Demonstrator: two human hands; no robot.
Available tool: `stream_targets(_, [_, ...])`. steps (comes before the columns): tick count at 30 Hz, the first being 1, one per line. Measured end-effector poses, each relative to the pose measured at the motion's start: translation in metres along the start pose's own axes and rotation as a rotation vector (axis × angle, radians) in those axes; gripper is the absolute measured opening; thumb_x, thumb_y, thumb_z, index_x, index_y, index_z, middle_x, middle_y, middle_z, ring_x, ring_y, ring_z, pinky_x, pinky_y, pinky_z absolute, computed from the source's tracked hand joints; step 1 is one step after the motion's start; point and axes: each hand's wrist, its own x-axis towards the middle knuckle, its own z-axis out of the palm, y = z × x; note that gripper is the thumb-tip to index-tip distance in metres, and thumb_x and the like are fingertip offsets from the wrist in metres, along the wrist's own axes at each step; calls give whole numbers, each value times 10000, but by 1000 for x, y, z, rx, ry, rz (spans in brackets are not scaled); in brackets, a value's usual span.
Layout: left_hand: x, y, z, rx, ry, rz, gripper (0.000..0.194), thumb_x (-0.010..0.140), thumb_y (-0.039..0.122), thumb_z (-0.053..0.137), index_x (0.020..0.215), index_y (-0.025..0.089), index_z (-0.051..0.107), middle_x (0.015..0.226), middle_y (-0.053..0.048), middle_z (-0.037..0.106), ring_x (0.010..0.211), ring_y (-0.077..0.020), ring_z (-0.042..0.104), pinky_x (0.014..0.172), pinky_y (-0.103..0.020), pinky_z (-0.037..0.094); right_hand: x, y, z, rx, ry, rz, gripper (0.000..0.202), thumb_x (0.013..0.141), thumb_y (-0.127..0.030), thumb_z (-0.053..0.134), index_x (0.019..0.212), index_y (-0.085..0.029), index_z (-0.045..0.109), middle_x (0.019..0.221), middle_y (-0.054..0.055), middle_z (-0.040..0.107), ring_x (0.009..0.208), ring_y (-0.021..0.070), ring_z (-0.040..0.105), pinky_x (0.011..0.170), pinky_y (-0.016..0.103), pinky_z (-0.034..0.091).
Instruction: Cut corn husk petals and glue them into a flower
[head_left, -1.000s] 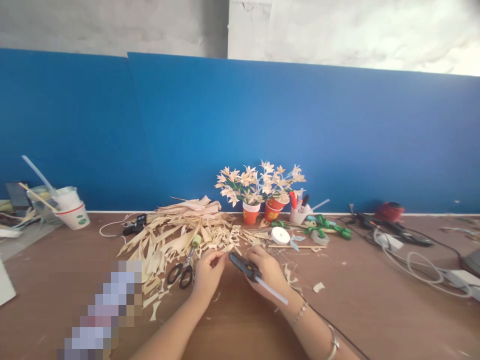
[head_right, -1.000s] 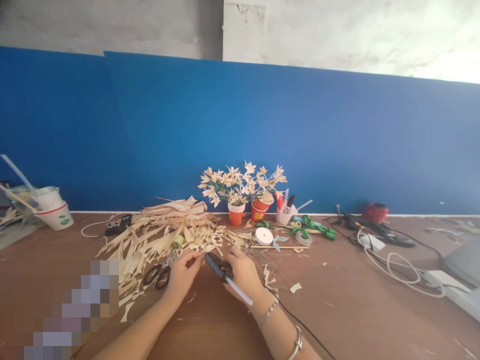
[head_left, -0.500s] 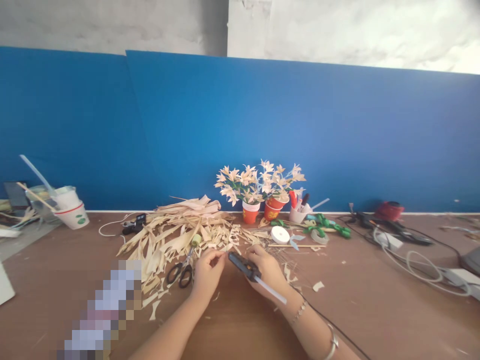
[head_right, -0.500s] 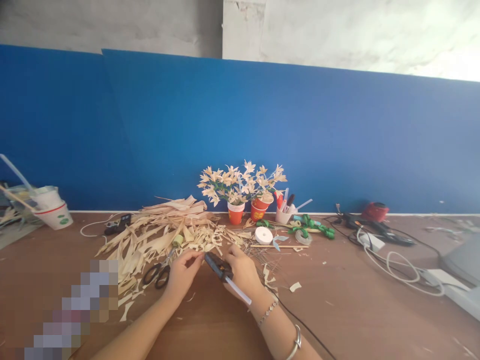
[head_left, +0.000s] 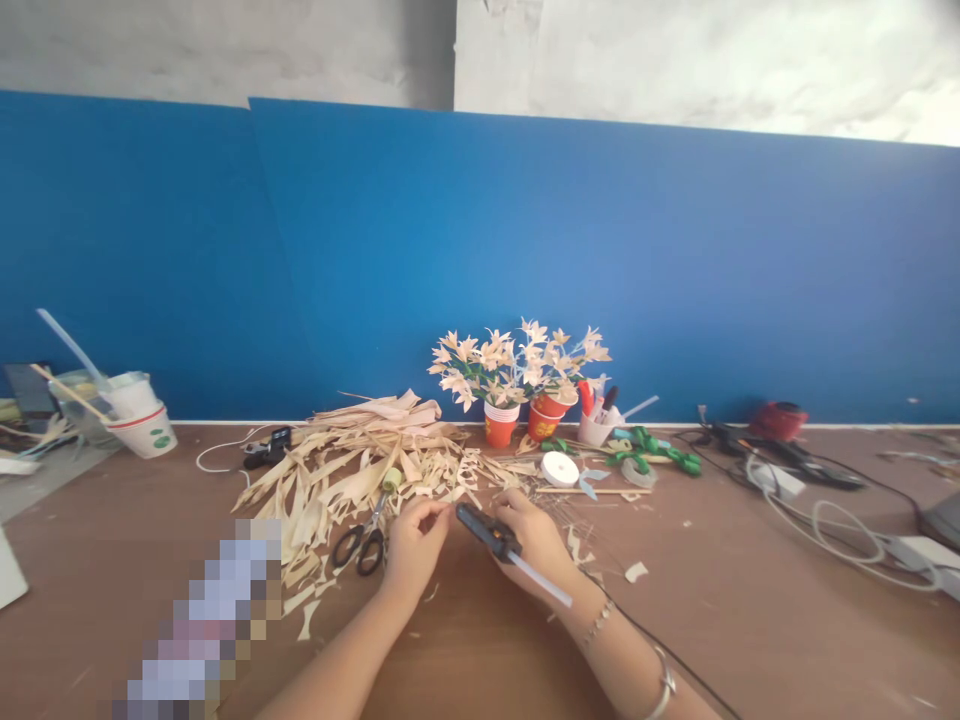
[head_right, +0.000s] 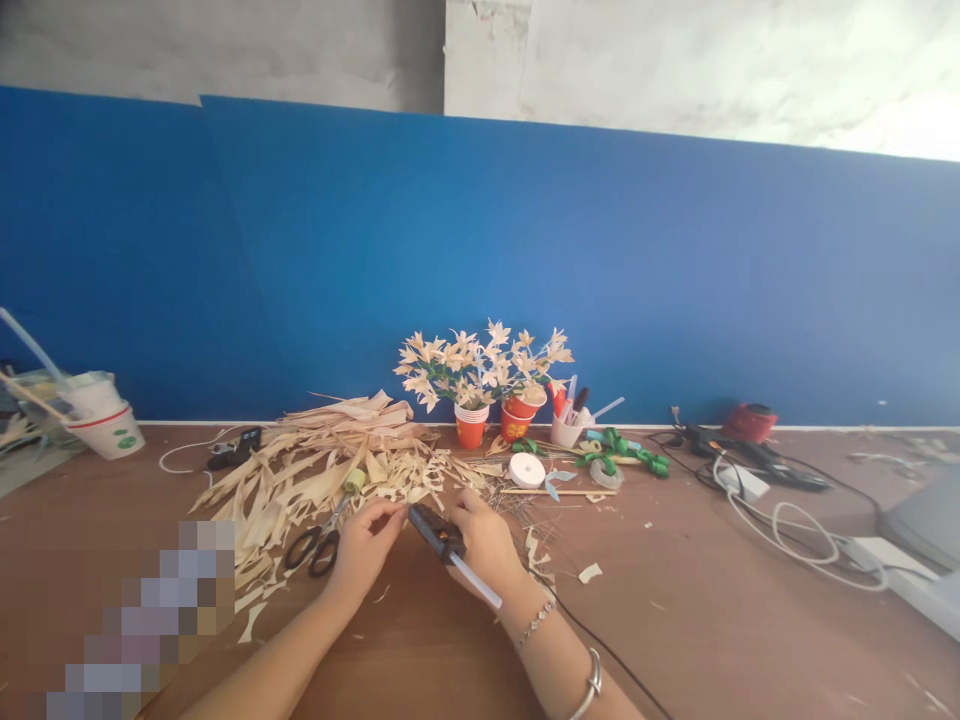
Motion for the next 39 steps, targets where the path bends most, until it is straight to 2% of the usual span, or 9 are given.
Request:
stream_targets(16, [0, -2, 0, -9, 5, -17, 226, 818, 310, 522, 728, 172, 677, 712, -37, 644, 677, -169, 587, 643, -272, 456, -1, 3, -1, -16, -6, 8, 79, 693, -169, 547, 761, -187, 583, 886, 49, 567, 701, 152, 568, 617, 225, 399])
stream_targets(20, [0, 0, -2, -25, 16, 5, 223, 819, 322, 526, 745, 174, 675, 747, -57, 662, 715, -187, 605, 673, -294, 476, 0, 9, -2, -17, 39, 59, 27, 696, -171, 555, 713, -192, 559, 815, 34, 575, 678, 157, 555, 591, 229, 377])
stream_targets(24, [-1, 4, -2, 23, -17, 83, 207, 813, 301, 525, 734, 189, 681, 754, -60, 652, 747, -198, 602, 696, -310, 477, -1, 11, -8, 116, 117, 152, 79, 787, -237, 498, 738, -199, 546, 692, 10, 580, 603, 148, 523, 553, 227, 359])
stream_targets(28, [-4, 2, 1, 126, -149, 146, 167, 777, 248, 554, 695, 210, 695, 742, -52, 632, 755, -201, 579, 696, -314, 466, -4, -5, -23, 88, 5, -149, 65, 767, -245, 512, 740, -198, 548, 689, 13, 578, 625, 147, 505, 574, 233, 338])
stream_targets(30, [-3, -1, 1, 96, -138, 132, 191, 781, 256, 532, 683, 201, 687, 741, -54, 636, 736, -197, 578, 678, -308, 467, -3, -9, -35, -35, -75, -255, 48, 725, -240, 545, 743, -199, 564, 692, 21, 584, 647, 157, 504, 590, 246, 317])
stream_targets(32, [-1, -4, -1, 64, -68, 63, 226, 802, 312, 518, 702, 191, 679, 719, -47, 638, 670, -182, 573, 626, -291, 460, -2, 0, -50, -153, -75, -152, 86, 692, -240, 571, 766, -195, 573, 713, 35, 596, 656, 165, 507, 589, 253, 299])
stream_targets(33, [0, -6, -2, 50, -32, 30, 234, 806, 333, 516, 720, 188, 678, 693, -39, 637, 643, -177, 571, 611, -285, 457, -3, 11, -59, -204, -29, -22, 104, 681, -237, 577, 773, -189, 569, 733, 45, 603, 656, 169, 510, 588, 256, 296])
stream_targets(36, [2, -8, -5, 8, 29, -8, 232, 794, 357, 536, 731, 183, 676, 682, -33, 650, 642, -180, 585, 609, -281, 463, -10, 60, -89, -252, -5, 293, 183, 688, -160, 529, 863, -185, 575, 835, 75, 633, 744, 196, 554, 634, 271, 332])
stream_targets(39, [1, -8, -4, 20, 28, -4, 232, 786, 368, 552, 720, 189, 683, 709, -37, 662, 660, -184, 593, 607, -279, 465, -23, 111, -106, -397, -44, 652, 307, 687, -160, 525, 981, -217, 594, 956, 116, 638, 956, 301, 553, 747, 382, 357])
